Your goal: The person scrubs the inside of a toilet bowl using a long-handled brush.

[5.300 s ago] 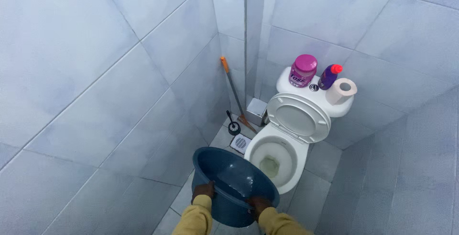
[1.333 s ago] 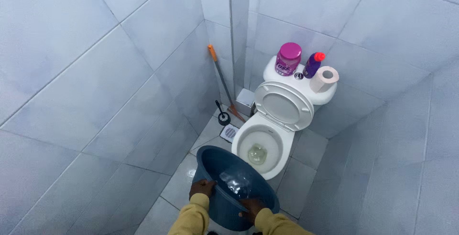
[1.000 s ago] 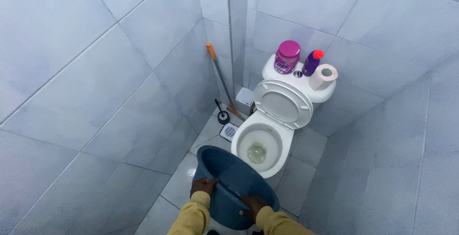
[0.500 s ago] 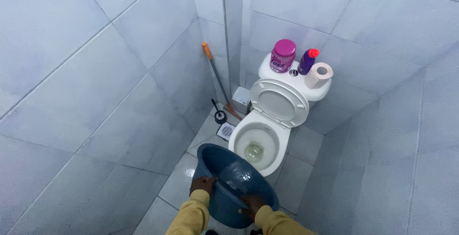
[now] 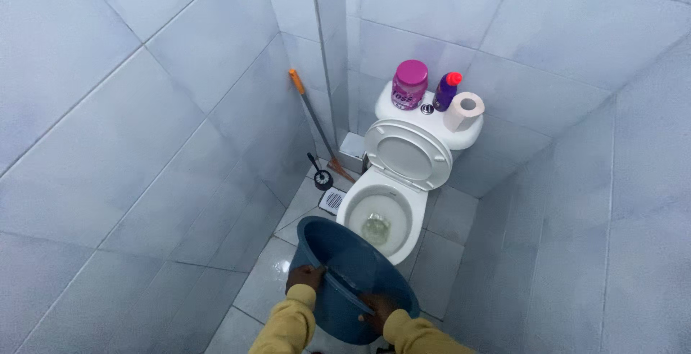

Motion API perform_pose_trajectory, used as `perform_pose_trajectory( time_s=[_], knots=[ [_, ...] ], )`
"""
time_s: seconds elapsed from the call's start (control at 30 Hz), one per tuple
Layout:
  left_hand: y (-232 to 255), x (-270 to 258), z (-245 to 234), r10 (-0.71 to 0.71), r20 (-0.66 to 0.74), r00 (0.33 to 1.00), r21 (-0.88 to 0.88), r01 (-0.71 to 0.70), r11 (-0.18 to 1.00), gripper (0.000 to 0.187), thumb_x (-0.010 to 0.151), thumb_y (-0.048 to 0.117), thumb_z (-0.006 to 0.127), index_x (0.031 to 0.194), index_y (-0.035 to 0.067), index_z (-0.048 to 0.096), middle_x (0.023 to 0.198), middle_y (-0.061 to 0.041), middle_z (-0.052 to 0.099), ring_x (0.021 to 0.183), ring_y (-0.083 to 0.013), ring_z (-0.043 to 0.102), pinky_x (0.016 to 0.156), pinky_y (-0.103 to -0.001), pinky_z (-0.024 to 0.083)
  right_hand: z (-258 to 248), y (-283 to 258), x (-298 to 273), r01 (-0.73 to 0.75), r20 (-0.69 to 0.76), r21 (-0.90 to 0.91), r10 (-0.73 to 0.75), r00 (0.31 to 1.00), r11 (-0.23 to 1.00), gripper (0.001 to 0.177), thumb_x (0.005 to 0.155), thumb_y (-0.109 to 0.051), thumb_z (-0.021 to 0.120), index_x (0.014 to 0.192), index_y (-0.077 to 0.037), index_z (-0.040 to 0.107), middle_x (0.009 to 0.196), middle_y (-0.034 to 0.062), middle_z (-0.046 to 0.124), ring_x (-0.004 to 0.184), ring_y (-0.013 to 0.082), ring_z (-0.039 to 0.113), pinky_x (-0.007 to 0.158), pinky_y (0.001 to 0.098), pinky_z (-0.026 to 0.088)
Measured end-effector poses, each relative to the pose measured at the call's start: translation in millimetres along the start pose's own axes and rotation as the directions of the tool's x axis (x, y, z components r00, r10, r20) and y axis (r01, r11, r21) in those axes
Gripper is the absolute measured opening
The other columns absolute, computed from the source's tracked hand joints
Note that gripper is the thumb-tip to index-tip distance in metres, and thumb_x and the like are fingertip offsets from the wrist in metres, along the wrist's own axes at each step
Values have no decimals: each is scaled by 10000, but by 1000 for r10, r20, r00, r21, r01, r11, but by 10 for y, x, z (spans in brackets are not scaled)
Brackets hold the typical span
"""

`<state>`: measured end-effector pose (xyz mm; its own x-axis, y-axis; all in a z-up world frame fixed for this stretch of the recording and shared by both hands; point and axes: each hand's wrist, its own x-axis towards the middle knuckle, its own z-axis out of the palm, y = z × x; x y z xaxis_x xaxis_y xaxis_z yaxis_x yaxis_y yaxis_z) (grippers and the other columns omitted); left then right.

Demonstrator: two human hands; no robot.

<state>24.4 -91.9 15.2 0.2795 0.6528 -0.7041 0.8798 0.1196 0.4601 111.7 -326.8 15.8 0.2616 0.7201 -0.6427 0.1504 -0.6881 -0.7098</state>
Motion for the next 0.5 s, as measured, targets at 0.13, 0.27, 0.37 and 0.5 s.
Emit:
perform_pose_trajectory(
  time_s=[0.13,0.27,0.37,0.5],
  knots=[
    [26,18,50,39,-29,999,31,-38,999,360,822,456,787,710,115,760,723,-74,725,659,-237,660,767,-371,526,-27,134,153,-41,25,-73,43,999,996,477,948,-167,693,1412,-147,585,1466,93,583,1377,286,531,1179,415,382],
    [4,70,80,78,-6,997,24,-77,997,367,831,449,781,742,92,776,755,-117,742,682,-262,673,770,-383,551,-34,223,144,76,-5,-79,-76,997,994,473,955,-173,699,1410,-137,572,1441,109,587,1344,311,544,1160,417,408],
    [43,108,100,68,27,997,51,-69,996,359,834,472,771,758,122,797,783,-87,760,706,-243,693,795,-372,553,-90,101,27,3,-7,-80,-4,1000,997,461,944,-220,688,1392,-150,602,1408,110,634,1304,304,596,1142,408,438],
    [112,53,114,62,48,997,19,-63,998,367,838,455,774,773,94,762,792,-110,754,710,-260,676,801,-393,549,-126,92,21,-48,19,-68,49,999,997,470,940,-205,662,1406,-164,610,1433,91,620,1323,280,581,1146,408,408]
  ],
)
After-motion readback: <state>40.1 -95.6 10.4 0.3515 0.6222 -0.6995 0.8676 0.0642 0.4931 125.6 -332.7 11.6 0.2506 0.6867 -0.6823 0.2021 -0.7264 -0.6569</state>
